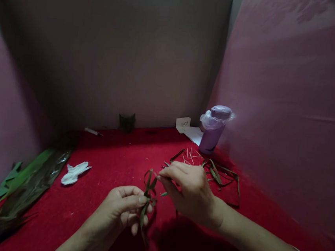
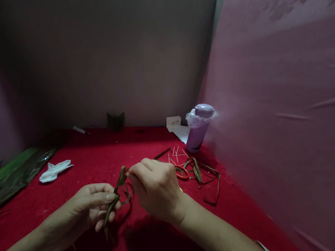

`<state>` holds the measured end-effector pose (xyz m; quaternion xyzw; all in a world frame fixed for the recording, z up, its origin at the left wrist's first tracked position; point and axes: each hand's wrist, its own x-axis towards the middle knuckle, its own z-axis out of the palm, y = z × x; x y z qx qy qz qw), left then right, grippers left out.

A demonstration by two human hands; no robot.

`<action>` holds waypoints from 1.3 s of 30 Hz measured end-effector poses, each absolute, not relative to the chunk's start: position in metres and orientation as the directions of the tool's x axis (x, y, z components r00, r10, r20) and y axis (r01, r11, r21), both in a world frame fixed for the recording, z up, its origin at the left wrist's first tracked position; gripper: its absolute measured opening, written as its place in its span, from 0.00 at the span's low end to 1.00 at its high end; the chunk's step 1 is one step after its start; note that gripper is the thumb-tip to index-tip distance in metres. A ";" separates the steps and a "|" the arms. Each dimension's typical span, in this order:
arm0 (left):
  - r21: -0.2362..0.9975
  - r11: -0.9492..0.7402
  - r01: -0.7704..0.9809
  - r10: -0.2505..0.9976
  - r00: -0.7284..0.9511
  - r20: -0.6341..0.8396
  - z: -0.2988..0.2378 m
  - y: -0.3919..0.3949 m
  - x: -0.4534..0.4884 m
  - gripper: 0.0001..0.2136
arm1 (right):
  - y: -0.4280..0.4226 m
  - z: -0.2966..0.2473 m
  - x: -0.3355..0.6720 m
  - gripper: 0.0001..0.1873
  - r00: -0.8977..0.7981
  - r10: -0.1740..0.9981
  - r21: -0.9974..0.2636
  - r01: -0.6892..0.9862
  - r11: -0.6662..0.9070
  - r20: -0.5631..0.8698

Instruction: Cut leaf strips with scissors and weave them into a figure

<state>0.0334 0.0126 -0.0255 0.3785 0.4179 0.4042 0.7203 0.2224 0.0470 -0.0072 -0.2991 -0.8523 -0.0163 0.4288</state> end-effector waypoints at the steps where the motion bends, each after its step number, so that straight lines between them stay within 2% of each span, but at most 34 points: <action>1: 0.869 0.407 -0.281 0.887 0.348 -0.303 -0.025 0.013 0.033 0.06 | 0.046 -0.007 0.222 0.08 -0.468 0.472 -0.193 0.527 0.828 0.747; 5: 0.835 0.452 -0.314 0.860 0.402 -0.315 -0.027 0.013 0.032 0.05 | 0.040 -0.008 0.221 0.08 -0.535 0.398 -0.091 0.510 0.855 0.746; 7: 0.832 0.444 -0.333 0.863 0.410 -0.296 -0.029 0.014 0.032 0.04 | 0.038 -0.010 0.220 0.08 -0.542 0.377 -0.097 0.473 0.875 0.751; 14: 0.856 0.382 -0.348 0.884 0.408 -0.228 -0.029 0.017 0.029 0.03 | 0.032 -0.011 0.214 0.06 -0.521 0.481 -0.370 0.309 0.876 0.705; 22: 0.847 0.370 -0.382 0.898 0.381 -0.221 -0.032 0.014 0.027 0.03 | 0.028 -0.013 0.209 0.10 -0.456 0.647 -0.612 0.245 0.752 0.611; 27: 0.844 0.371 -0.388 0.900 0.373 -0.224 -0.032 0.016 0.027 0.04 | 0.035 -0.013 0.211 0.07 -0.479 0.664 -0.654 0.219 0.724 0.575; 32: 0.855 0.373 -0.359 0.895 0.381 -0.231 -0.030 0.017 0.026 0.03 | 0.046 -0.007 0.216 0.08 -0.444 0.699 -0.639 0.305 0.706 0.561; 39: 0.839 0.467 -0.280 0.831 0.462 -0.309 -0.029 0.010 0.029 0.05 | 0.054 -0.008 0.218 0.08 -0.331 0.852 -0.814 0.293 0.501 0.405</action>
